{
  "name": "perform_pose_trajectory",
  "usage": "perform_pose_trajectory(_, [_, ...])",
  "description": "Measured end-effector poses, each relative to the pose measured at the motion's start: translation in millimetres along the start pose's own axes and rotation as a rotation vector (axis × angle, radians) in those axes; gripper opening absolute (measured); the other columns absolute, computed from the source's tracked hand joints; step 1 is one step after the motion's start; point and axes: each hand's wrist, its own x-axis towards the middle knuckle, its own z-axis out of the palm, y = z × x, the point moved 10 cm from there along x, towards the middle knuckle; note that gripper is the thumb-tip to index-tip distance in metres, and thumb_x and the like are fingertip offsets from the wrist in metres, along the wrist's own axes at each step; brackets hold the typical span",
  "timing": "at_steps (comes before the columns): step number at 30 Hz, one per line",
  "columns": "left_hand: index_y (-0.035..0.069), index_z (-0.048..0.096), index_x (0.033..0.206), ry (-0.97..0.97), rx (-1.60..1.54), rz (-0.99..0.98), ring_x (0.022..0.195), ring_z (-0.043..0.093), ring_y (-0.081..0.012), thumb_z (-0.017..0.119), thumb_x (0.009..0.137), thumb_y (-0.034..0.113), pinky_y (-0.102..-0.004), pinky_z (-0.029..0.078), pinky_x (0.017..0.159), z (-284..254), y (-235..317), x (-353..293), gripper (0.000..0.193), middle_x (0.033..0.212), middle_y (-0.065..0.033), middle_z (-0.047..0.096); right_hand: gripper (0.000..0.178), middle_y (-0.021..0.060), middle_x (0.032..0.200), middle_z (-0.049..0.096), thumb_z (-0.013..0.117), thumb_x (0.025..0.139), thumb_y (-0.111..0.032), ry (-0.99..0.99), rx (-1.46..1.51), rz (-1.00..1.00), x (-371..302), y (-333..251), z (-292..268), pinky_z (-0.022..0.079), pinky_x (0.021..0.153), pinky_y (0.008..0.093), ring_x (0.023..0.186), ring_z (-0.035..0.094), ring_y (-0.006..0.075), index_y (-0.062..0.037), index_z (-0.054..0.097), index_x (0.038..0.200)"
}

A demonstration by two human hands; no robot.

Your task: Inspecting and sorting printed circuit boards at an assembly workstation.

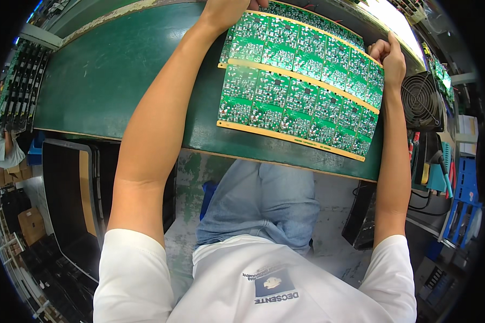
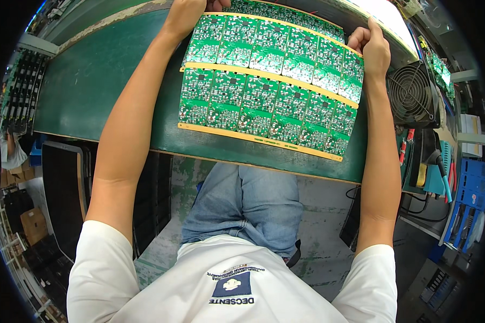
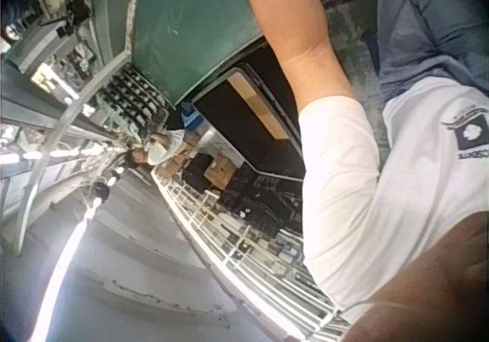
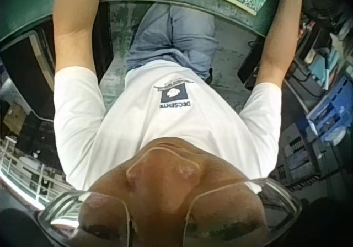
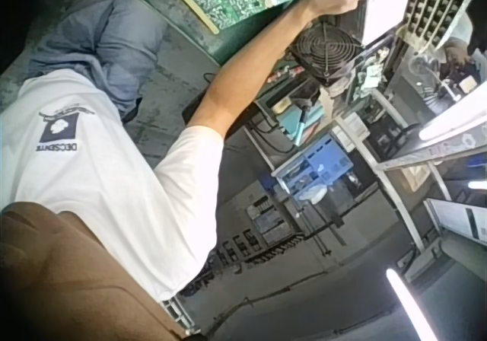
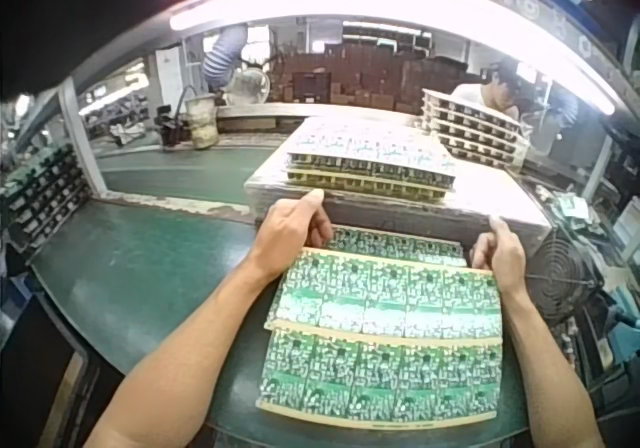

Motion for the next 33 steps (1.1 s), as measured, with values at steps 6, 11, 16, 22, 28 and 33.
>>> perform_pose_trajectory(6, [-0.003, 0.064, 0.063, -0.036, -0.117, 0.013, 0.052, 0.050, -0.0153, 0.040, 0.100, 0.030, -0.0255, 0.042, 0.055, 0.7, -3.3, 2.3, 0.055, 0.058, -0.0079, 0.059, 0.061, 0.0006, 0.048, 0.039, 0.033, 0.101, -0.041, 0.012, -0.011, 0.005, -1.2, 0.1, -1.1, 0.025, 0.048, 0.0231, 0.044, 0.032, 0.0090, -0.0107, 0.045, 0.050])
perform_pose_trajectory(11, [-0.004, 0.064, 0.063, -0.069, -0.173, -0.014, 0.052, 0.050, -0.0155, 0.040, 0.100, 0.030, -0.0255, 0.042, 0.055, 0.6, -9.3, 7.7, 0.056, 0.058, -0.0080, 0.059, 0.061, 0.0003, 0.048, 0.040, 0.033, 0.101, -0.041, 0.008, -0.022, 0.011, -0.7, 1.2, -0.5, 0.026, 0.048, 0.0231, 0.044, 0.032, 0.0090, -0.0108, 0.045, 0.049])
perform_pose_trajectory(16, [-0.004, 0.065, 0.062, -0.085, -0.132, -0.005, 0.052, 0.050, -0.0155, 0.040, 0.100, 0.030, -0.0255, 0.043, 0.055, -0.4, -14.7, 12.5, 0.056, 0.058, -0.0080, 0.060, 0.061, 0.0001, 0.048, 0.040, 0.033, 0.101, -0.041, 0.007, -0.040, 0.020, 0.0, 2.2, -0.9, 0.026, 0.048, 0.0230, 0.044, 0.032, 0.0089, -0.0109, 0.045, 0.049])
perform_pose_trajectory(22, [-0.004, 0.065, 0.062, -0.089, -0.062, 0.089, 0.051, 0.050, -0.0155, 0.041, 0.099, 0.030, -0.0255, 0.043, 0.054, -6.8, -30.1, 31.0, 0.056, 0.057, -0.0080, 0.059, 0.062, -0.0001, 0.048, 0.041, 0.033, 0.101, -0.041, 0.015, -0.062, 0.012, -0.3, 1.8, -1.6, 0.026, 0.048, 0.0228, 0.044, 0.033, 0.0086, -0.0106, 0.046, 0.049])
perform_pose_trajectory(28, [-0.004, 0.065, 0.062, -0.100, -0.001, 0.104, 0.051, 0.051, -0.0155, 0.041, 0.099, 0.030, -0.0253, 0.042, 0.054, -2.5, -21.9, 21.4, 0.056, 0.057, -0.0080, 0.060, 0.061, -0.0002, 0.048, 0.041, 0.033, 0.101, -0.041, 0.017, -0.068, 0.005, -0.3, 0.8, -1.9, 0.027, 0.048, 0.0225, 0.044, 0.033, 0.0083, -0.0104, 0.047, 0.049])
perform_pose_trajectory(33, [-0.004, 0.065, 0.062, 0.023, 0.023, 0.070, 0.051, 0.051, -0.0151, 0.041, 0.099, 0.030, -0.0249, 0.042, 0.054, -5.8, -4.4, 4.6, 0.055, 0.058, -0.0080, 0.060, 0.061, -0.0004, 0.048, 0.041, 0.033, 0.101, -0.041, 0.012, -0.072, 0.002, 0.5, 0.8, -1.8, 0.026, 0.048, 0.0225, 0.044, 0.033, 0.0080, -0.0103, 0.047, 0.050])
